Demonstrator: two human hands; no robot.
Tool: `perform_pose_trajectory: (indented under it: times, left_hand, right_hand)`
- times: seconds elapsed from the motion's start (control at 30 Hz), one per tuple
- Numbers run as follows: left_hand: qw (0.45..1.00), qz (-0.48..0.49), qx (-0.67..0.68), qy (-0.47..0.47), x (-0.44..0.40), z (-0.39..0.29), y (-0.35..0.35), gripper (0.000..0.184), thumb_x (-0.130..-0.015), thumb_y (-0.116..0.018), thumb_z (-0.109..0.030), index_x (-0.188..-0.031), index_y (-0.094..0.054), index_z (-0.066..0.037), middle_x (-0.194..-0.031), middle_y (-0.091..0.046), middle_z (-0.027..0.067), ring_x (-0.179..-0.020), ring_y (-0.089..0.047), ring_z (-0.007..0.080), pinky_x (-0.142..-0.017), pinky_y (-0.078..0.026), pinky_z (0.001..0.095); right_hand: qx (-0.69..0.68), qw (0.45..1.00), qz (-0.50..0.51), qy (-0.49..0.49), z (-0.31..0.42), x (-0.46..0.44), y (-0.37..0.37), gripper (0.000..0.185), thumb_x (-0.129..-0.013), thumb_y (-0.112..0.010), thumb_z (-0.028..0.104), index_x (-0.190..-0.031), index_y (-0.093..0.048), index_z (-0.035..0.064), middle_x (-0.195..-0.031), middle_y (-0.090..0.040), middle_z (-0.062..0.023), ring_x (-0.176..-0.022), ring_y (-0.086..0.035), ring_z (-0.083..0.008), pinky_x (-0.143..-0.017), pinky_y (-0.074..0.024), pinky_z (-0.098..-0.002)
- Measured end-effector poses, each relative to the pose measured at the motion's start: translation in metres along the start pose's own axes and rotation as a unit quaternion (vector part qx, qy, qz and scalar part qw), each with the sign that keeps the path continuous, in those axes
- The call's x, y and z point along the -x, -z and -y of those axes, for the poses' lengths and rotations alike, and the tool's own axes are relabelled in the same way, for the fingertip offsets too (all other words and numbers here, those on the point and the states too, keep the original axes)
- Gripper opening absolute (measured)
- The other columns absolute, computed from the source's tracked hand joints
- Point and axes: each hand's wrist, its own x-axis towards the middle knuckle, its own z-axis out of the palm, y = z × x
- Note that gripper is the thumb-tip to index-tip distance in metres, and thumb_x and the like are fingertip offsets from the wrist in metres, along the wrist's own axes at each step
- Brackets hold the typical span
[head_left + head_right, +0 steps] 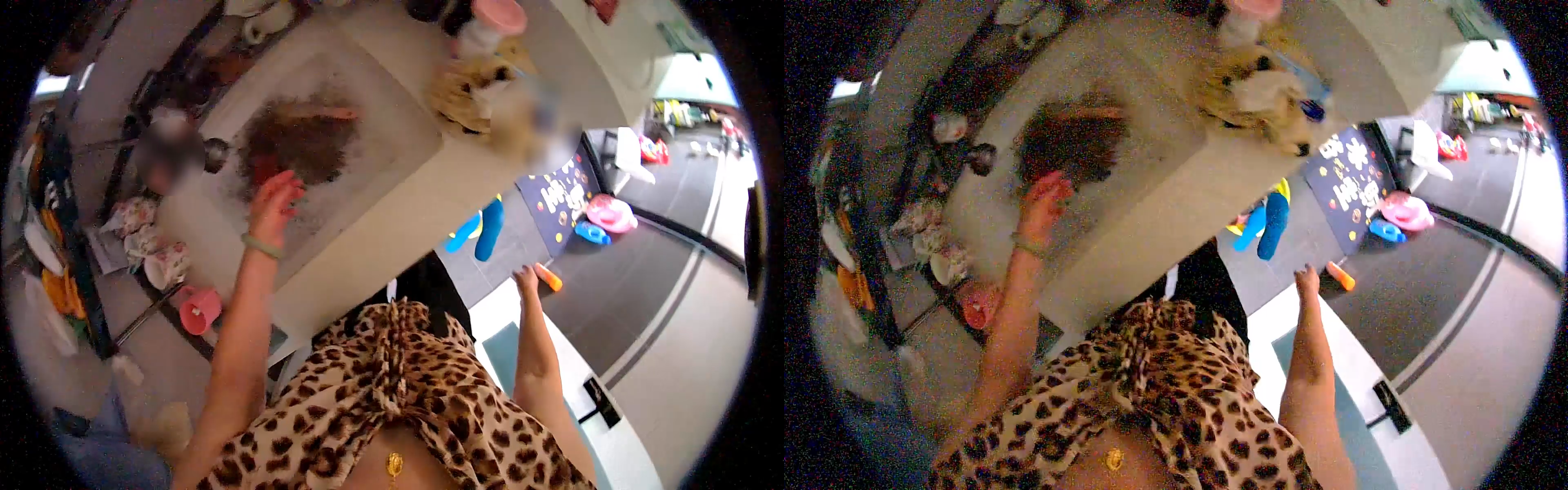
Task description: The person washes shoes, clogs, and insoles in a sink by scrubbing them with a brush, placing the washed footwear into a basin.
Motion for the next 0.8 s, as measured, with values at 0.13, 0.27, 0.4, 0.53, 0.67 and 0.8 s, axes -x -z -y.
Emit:
perform_pose_trajectory:
  times: [0.13, 0.27, 0.4, 0.53, 0.67, 0.8]
  left_hand:
    - [0.999, -0.031, -0.019, 0.015, -0.013, 0.022, 0.015, 0.031, -0.087, -0.060, -0.018, -0.118, -0.058, -0.013, -0.105, -0.065, 0.0001, -0.092, -0.059, 0.0099, -0.069, -0.044, 0.0276]
    - [0.984, -0.137, -0.090, -0.075, -0.047, 0.054, 0.039, 0.028, -0.086, -0.060, -0.017, -0.112, -0.062, -0.008, -0.104, -0.065, 0.0051, -0.088, -0.061, 0.0184, -0.073, -0.048, 0.0341]
    - [0.911, -0.233, -0.232, -0.248, -0.114, 0.083, 0.063, 0.030, -0.085, -0.062, -0.021, -0.109, -0.063, -0.003, -0.104, -0.065, 0.0159, -0.093, -0.062, 0.0287, -0.082, -0.048, 0.0352]
    - [0.749, -0.308, -0.574, -0.124, -0.137, 0.062, 0.055, 0.039, -0.087, -0.058, -0.035, -0.106, -0.064, -0.002, -0.104, -0.064, 0.0195, -0.095, -0.061, 0.0354, -0.084, -0.048, 0.0398]
    - [0.852, -0.200, -0.484, -0.011, -0.108, 0.035, 0.037, 0.047, -0.088, -0.053, -0.043, -0.105, -0.063, 0.000, -0.107, -0.062, 0.0203, -0.093, -0.061, 0.0375, -0.082, -0.048, 0.0439]
    - [0.957, -0.029, -0.277, -0.076, -0.163, 0.148, 0.061, 0.045, -0.087, -0.058, -0.039, -0.109, -0.060, -0.001, -0.106, -0.063, 0.0170, -0.093, -0.061, 0.0318, -0.081, -0.049, 0.0423]
  right_hand:
    - [-0.419, 0.895, 0.151, 0.013, 0.119, 0.047, 0.084, 0.044, -0.087, -0.062, 0.021, -0.128, -0.049, 0.0117, -0.098, -0.066, -0.0057, -0.079, -0.066, -0.0167, -0.055, -0.0437, -0.0251]
    - [-0.361, 0.903, 0.143, 0.185, 0.303, 0.104, 0.187, 0.030, -0.093, -0.050, 0.019, -0.119, -0.058, 0.0066, -0.082, -0.065, -0.0037, -0.063, -0.059, -0.0082, -0.056, -0.0451, -0.0193]
    - [-0.276, 0.847, 0.260, 0.374, 0.466, 0.137, 0.200, 0.027, -0.092, -0.053, 0.015, -0.116, -0.060, 0.0045, -0.084, -0.064, -0.0042, -0.073, -0.060, -0.0095, -0.066, -0.0483, -0.0222]
    - [-0.020, 0.762, 0.094, 0.640, 0.587, 0.108, 0.106, 0.034, -0.087, -0.057, 0.012, -0.121, -0.057, 0.0072, -0.102, -0.063, -0.0102, -0.092, -0.061, -0.0229, -0.079, -0.0492, -0.0324]
    - [0.184, 0.698, -0.129, 0.680, 0.646, 0.105, 0.028, 0.045, -0.085, -0.050, 0.009, -0.130, -0.048, 0.0079, -0.111, -0.060, -0.0163, -0.100, -0.059, -0.0311, -0.084, -0.0477, -0.0408]
    - [0.318, 0.720, -0.116, 0.606, 0.644, 0.098, -0.009, 0.049, -0.086, -0.046, 0.008, -0.135, -0.043, 0.0096, -0.108, -0.061, -0.0162, -0.101, -0.059, -0.0309, -0.087, -0.0472, -0.0432]
